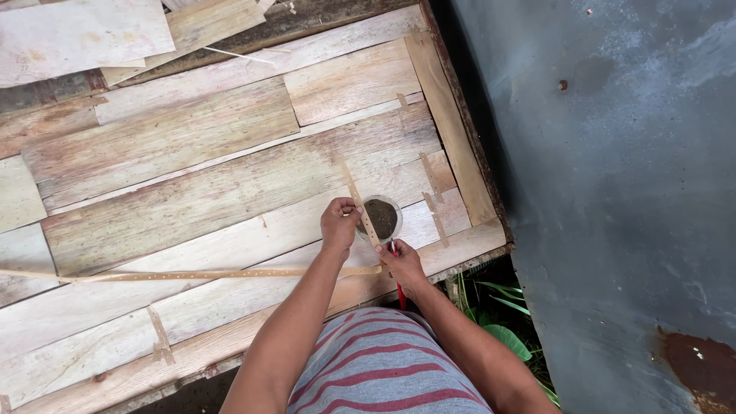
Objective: Applying strips of adhesive tape to a wooden plank surface, measuring and cutting each piece with a small blade.
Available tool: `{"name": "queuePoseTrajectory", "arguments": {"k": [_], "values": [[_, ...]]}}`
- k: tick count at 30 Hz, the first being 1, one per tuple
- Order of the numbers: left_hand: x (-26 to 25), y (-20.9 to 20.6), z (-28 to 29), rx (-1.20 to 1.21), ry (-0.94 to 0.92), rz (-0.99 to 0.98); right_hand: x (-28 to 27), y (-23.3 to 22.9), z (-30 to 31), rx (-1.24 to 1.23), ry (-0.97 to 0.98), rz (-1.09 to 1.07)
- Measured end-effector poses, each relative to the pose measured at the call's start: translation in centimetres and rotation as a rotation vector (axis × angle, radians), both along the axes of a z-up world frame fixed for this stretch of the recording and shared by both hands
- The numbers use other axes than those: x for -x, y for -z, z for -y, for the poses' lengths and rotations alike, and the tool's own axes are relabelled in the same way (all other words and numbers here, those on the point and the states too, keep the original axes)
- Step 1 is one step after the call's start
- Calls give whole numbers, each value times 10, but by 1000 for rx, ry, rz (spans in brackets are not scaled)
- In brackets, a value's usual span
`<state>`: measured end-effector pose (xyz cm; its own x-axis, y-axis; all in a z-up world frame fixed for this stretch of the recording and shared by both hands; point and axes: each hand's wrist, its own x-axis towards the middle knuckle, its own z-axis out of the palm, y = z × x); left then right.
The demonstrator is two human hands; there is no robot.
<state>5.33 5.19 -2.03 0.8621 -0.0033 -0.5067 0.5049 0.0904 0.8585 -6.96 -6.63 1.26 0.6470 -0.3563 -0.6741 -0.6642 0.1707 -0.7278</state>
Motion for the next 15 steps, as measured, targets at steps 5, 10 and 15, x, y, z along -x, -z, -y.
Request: {"name": "queuePoseTrajectory", "arguments": {"k": [5, 10, 15], "values": [[-4, 2, 2, -18, 27, -11, 2, -3, -3, -16, 33, 13], [-8, -11, 10, -66, 46, 18, 0, -4, 1, -12, 112, 21], [-9, -46, 10, -132, 35, 57, -12, -12, -1, 29, 171, 22]]}}
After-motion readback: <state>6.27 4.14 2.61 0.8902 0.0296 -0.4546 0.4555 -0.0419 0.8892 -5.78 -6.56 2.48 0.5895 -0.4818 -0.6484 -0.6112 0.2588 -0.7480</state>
